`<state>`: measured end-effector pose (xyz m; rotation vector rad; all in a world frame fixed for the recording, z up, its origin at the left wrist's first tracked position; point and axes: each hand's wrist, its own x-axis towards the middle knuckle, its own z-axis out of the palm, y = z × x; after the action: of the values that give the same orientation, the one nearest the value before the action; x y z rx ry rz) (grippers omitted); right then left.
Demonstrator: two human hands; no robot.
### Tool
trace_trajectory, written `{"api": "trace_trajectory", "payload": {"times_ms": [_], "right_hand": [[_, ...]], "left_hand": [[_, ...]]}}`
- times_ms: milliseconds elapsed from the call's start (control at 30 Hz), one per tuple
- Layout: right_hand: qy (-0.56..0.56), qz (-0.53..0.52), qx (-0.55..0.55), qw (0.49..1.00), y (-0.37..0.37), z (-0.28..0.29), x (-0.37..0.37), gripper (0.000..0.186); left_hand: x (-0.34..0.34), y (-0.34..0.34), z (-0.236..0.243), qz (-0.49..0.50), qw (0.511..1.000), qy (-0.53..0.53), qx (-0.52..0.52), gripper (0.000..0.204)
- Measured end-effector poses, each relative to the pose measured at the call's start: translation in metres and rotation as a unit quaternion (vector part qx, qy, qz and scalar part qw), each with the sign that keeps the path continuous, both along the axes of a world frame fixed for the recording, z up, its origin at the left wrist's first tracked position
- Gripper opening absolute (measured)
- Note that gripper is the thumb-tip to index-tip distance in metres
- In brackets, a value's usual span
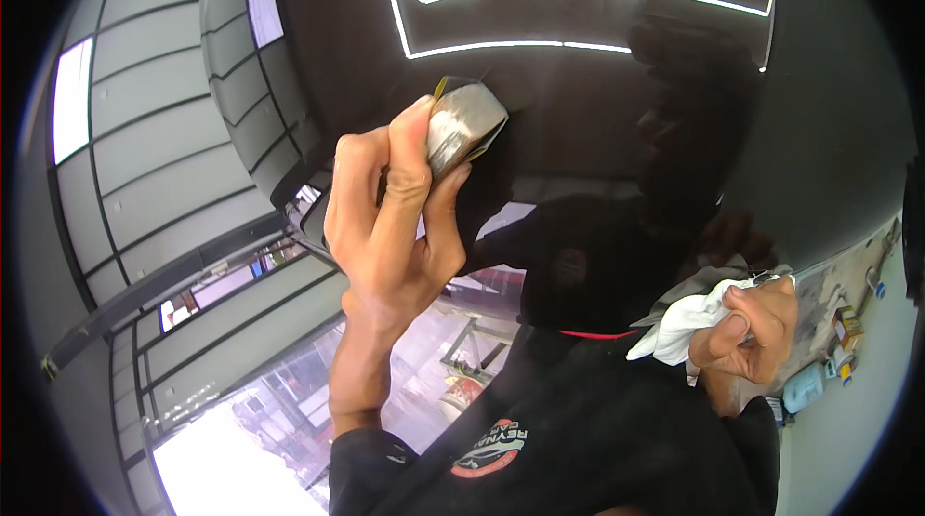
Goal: The person wipes a car hood with a cloth, sands the hood with sandpaper, wraps the sandpaper around a sanding block, and sands the car hood with the block.
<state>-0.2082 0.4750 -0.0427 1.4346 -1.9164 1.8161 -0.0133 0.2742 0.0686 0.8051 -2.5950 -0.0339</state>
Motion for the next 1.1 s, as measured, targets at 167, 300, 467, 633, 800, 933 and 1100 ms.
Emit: {"api": "trace_trajectory", "payload": {"times_ms": [167, 300, 467, 633, 800, 933, 1100], "right_hand": [[-0.023, 0.006, -0.001, 1.0, -0.001, -0.001, 0.005, 0.013], [-0.013, -0.014, -0.024, 1.0, 0.0, -0.005, 0.0, 0.013], [-0.007, 0.006, -0.017, 1.0, 0.003, -0.004, -0.006, 0.013], [0.002, 0.011, -0.016, 1.0, 0.003, -0.001, -0.011, 0.013], [-0.024, -0.019, -0.012, 0.999, 0.003, 0.0, -0.009, 0.014], [-0.023, -0.02, -0.013, 0.999, 0.002, 0.002, -0.008, 0.014], [-0.011, -0.013, -0.02, 1.0, 0.002, -0.001, -0.01, 0.014]], "left_hand": [[0.013, 0.004, -0.005, -0.003, 1.0, 0.006, -0.012, 0.051], [-0.001, 0.003, -0.001, 0.0, 1.0, 0.01, -0.011, 0.051], [-0.003, 0.004, -0.003, -0.006, 1.0, 0.019, -0.013, 0.054], [0.0, 0.007, -0.002, -0.004, 1.0, 0.02, -0.019, 0.051], [-0.013, 0.001, -0.002, -0.009, 0.999, 0.023, -0.02, 0.051], [-0.002, 0.006, -0.003, -0.014, 1.0, 0.02, -0.018, 0.052], [-0.01, 0.003, -0.001, -0.004, 0.999, 0.023, -0.023, 0.051]]}}
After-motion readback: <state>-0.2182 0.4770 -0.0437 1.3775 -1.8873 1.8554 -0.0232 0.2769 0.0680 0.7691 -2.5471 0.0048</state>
